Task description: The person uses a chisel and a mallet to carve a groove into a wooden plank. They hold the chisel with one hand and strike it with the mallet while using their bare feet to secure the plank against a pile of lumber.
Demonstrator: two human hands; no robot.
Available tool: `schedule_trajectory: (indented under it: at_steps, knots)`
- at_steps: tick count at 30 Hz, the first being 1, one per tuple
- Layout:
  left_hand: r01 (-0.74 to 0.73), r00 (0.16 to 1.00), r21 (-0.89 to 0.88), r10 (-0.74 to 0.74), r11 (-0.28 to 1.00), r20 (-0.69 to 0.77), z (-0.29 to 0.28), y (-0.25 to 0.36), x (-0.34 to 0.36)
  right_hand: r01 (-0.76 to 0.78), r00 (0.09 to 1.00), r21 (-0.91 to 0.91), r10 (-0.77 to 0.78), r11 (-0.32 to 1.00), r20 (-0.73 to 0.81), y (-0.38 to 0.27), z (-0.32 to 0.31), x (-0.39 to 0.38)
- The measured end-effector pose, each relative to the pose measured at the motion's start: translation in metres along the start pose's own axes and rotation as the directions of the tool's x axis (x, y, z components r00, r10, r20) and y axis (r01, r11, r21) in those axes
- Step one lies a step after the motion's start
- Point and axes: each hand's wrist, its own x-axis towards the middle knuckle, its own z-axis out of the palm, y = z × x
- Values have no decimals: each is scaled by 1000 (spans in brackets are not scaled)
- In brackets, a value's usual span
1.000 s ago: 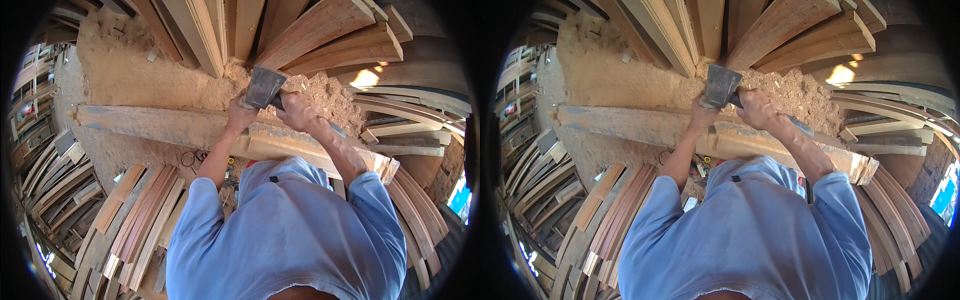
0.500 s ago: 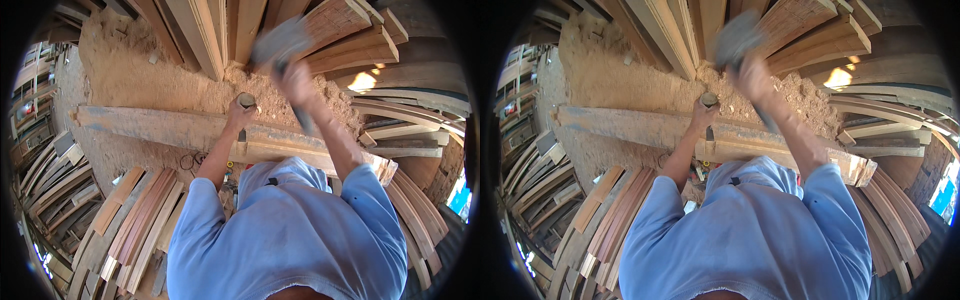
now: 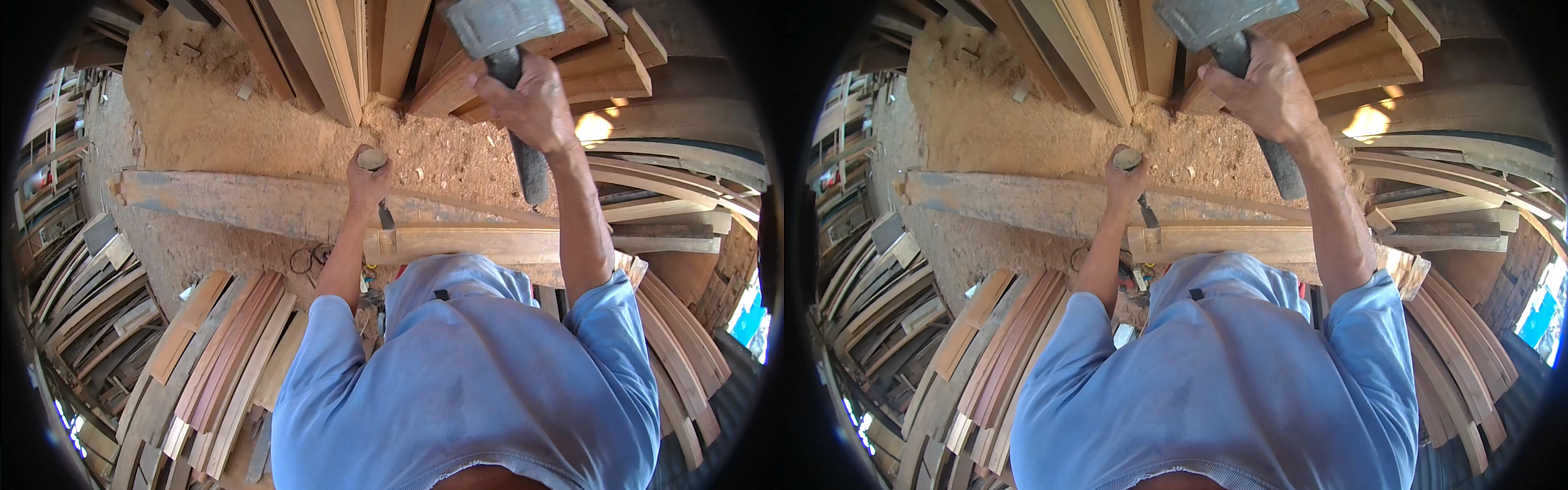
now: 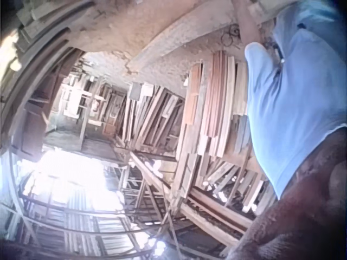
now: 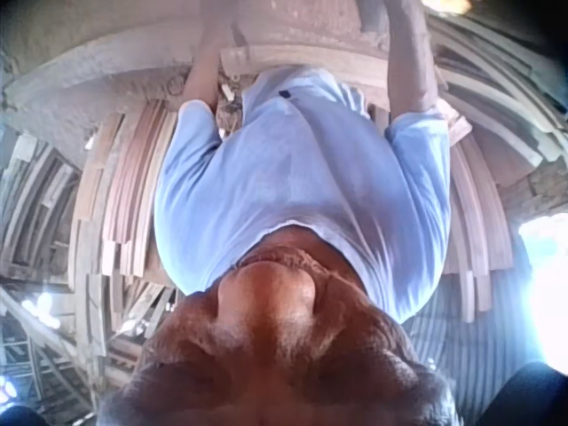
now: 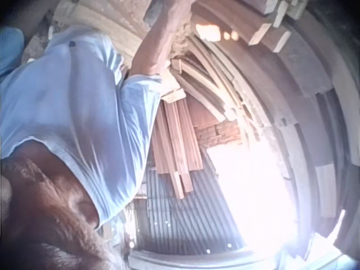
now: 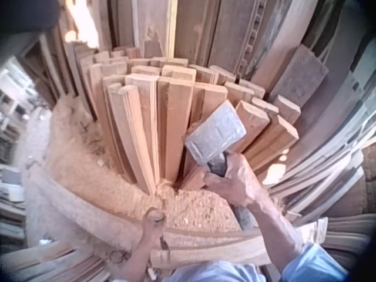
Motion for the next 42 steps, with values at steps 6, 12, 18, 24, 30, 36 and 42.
schedule_trajectory:
  at_steps: [6,12,18,24,30,36,42]
  knots:
    - [91,995,-193,-97,977,-21,-5,12,-8,43,988,124,-23,991,-155,-17,-4,-10]
    - [139,983,-526,-183,839,-33,-9,-16,-2,47,983,170,-16,984,-183,-26,2,-11]
    - [-115,990,121,123,986,-64,3,7,-19,134,976,175,-100,975,-194,-31,9,-8]
    - [-181,983,228,183,957,10,4,9,-28,18,997,-2,-18,1000,77,-2,75,-10]
    - [-139,987,235,154,962,-47,8,-10,-31,238,831,-512,99,826,547,53,111,-18]
    - [95,995,-4,-95,995,0,-10,-23,-41,123,992,-55,-123,991,9,-13,66,23]
    - [21,1000,145,-20,989,-7,-13,-15,-50,91,922,-525,128,846,365,37,132,-14]
